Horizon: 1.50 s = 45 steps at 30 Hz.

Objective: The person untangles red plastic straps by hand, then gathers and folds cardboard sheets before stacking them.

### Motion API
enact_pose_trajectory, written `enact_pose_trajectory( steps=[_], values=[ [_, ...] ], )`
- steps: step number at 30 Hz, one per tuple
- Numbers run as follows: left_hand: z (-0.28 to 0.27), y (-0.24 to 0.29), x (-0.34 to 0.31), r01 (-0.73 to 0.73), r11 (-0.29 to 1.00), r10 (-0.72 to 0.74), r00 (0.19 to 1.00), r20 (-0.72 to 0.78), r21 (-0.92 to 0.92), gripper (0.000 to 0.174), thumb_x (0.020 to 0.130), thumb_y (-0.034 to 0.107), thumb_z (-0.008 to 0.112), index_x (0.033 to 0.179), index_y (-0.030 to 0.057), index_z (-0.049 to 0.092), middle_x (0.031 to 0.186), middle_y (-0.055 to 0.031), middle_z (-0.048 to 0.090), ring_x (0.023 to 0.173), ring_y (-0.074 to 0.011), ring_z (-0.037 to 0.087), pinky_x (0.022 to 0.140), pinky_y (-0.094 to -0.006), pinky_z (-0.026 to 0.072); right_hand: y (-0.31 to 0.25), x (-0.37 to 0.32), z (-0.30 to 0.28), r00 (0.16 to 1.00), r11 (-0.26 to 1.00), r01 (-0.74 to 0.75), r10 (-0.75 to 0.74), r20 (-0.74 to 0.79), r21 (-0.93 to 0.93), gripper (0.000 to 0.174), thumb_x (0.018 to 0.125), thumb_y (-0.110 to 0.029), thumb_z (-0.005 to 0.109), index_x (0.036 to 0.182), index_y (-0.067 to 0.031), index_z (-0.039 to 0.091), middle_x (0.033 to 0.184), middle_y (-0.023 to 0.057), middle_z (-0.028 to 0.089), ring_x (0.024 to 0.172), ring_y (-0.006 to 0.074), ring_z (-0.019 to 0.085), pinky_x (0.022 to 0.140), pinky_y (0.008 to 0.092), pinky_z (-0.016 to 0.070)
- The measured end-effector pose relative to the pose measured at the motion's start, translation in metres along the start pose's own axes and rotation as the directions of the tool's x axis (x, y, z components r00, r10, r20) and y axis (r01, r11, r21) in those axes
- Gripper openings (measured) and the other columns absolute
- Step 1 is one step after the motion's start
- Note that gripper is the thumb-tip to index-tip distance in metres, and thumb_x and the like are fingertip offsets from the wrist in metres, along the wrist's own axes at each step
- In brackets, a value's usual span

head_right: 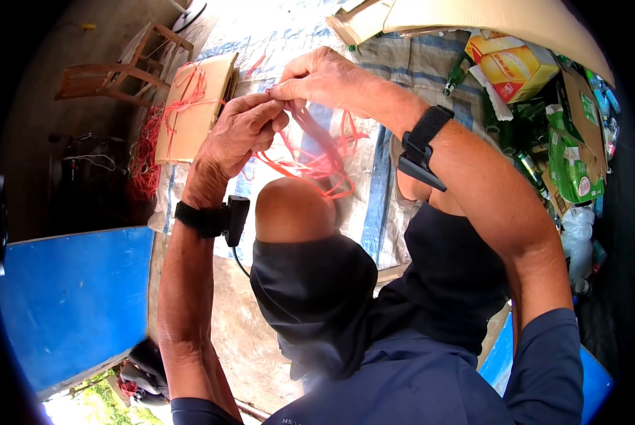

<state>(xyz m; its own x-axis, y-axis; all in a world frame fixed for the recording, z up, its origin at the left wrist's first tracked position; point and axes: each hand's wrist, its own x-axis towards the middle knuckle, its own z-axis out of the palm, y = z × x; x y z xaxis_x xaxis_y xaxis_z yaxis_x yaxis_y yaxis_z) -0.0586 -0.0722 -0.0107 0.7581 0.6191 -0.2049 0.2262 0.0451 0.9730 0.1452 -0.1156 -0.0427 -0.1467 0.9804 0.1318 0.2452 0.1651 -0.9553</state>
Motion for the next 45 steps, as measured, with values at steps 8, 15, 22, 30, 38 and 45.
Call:
enact_pose_trajectory(
  steps=[8,15,22,30,38,45],
  values=[
    [0.003,-0.004,0.006,-0.016,0.998,0.014,0.999,0.038,0.056,0.014,0.101,0.014,0.056,0.099,0.0009,0.060,0.076,0.0022,0.052,0.052,-0.0028,0.031,0.048,-0.0217,0.0271,-0.002,0.002,0.006,0.981,0.970,0.080,-0.118,-0.156,-0.230,0.024,0.095,-0.022,0.068,0.085,-0.0002,0.072,0.069,0.0029,0.067,0.066,0.0082,0.061,0.059,0.0261,0.0480],
    [0.005,-0.003,-0.003,0.030,0.993,-0.029,1.000,0.007,-0.116,0.018,0.104,0.019,0.056,0.106,0.0022,0.062,0.077,0.0024,0.052,0.054,-0.0022,0.031,0.049,-0.0203,0.0265,0.014,0.013,0.009,0.972,0.993,0.074,-0.092,-0.216,-0.089,0.028,0.090,-0.024,0.065,0.084,0.0028,0.072,0.068,0.0100,0.067,0.066,0.0135,0.062,0.062,0.0334,0.0505],
    [-0.035,-0.034,-0.027,-0.039,0.982,0.025,0.997,-0.073,-0.186,0.026,0.106,0.021,0.055,0.116,-0.0006,0.066,0.072,0.0059,0.041,0.055,-0.0020,0.029,0.047,-0.0202,0.0229,0.012,0.019,-0.009,0.931,0.998,-0.049,0.061,-0.361,0.044,0.029,0.096,-0.032,0.067,0.085,-0.0063,0.074,0.070,-0.0036,0.058,0.065,0.0083,0.052,0.060,0.0282,0.0433],
    [-0.076,-0.079,-0.139,0.163,0.976,-0.205,0.916,-0.345,-0.145,0.026,0.106,0.025,0.057,0.093,0.0045,0.063,0.062,0.0116,0.034,0.051,-0.0004,0.025,0.046,-0.0217,0.0182,0.014,0.022,-0.038,0.909,0.927,-0.193,0.293,-0.296,0.323,0.021,0.095,-0.027,0.066,0.087,-0.0077,0.068,0.066,-0.0056,0.052,0.052,0.0076,0.045,0.046,0.0257,0.0352],
    [-0.076,-0.144,-0.291,0.224,0.956,-0.291,0.670,-0.683,-0.187,0.033,0.102,0.032,0.063,0.080,0.0084,0.059,0.060,0.0102,0.035,0.049,-0.0014,0.027,0.045,-0.0226,0.0215,0.065,0.035,-0.067,0.945,0.934,-0.063,0.169,-0.278,0.353,0.014,0.097,-0.023,0.070,0.093,-0.0094,0.068,0.075,-0.0089,0.050,0.052,-0.0015,0.036,0.045,0.0193,0.0244],
    [-0.061,-0.176,-0.380,0.197,0.974,-0.197,0.511,-0.837,-0.109,0.037,0.098,0.038,0.069,0.081,0.0059,0.066,0.061,0.0046,0.048,0.048,-0.0039,0.037,0.044,-0.0230,0.0288,0.080,0.043,-0.085,0.931,0.915,-0.049,0.187,-0.313,0.401,0.016,0.099,-0.014,0.065,0.110,-0.0045,0.071,0.081,-0.0064,0.053,0.055,-0.0003,0.039,0.046,0.0190,0.0260]
  ],
)
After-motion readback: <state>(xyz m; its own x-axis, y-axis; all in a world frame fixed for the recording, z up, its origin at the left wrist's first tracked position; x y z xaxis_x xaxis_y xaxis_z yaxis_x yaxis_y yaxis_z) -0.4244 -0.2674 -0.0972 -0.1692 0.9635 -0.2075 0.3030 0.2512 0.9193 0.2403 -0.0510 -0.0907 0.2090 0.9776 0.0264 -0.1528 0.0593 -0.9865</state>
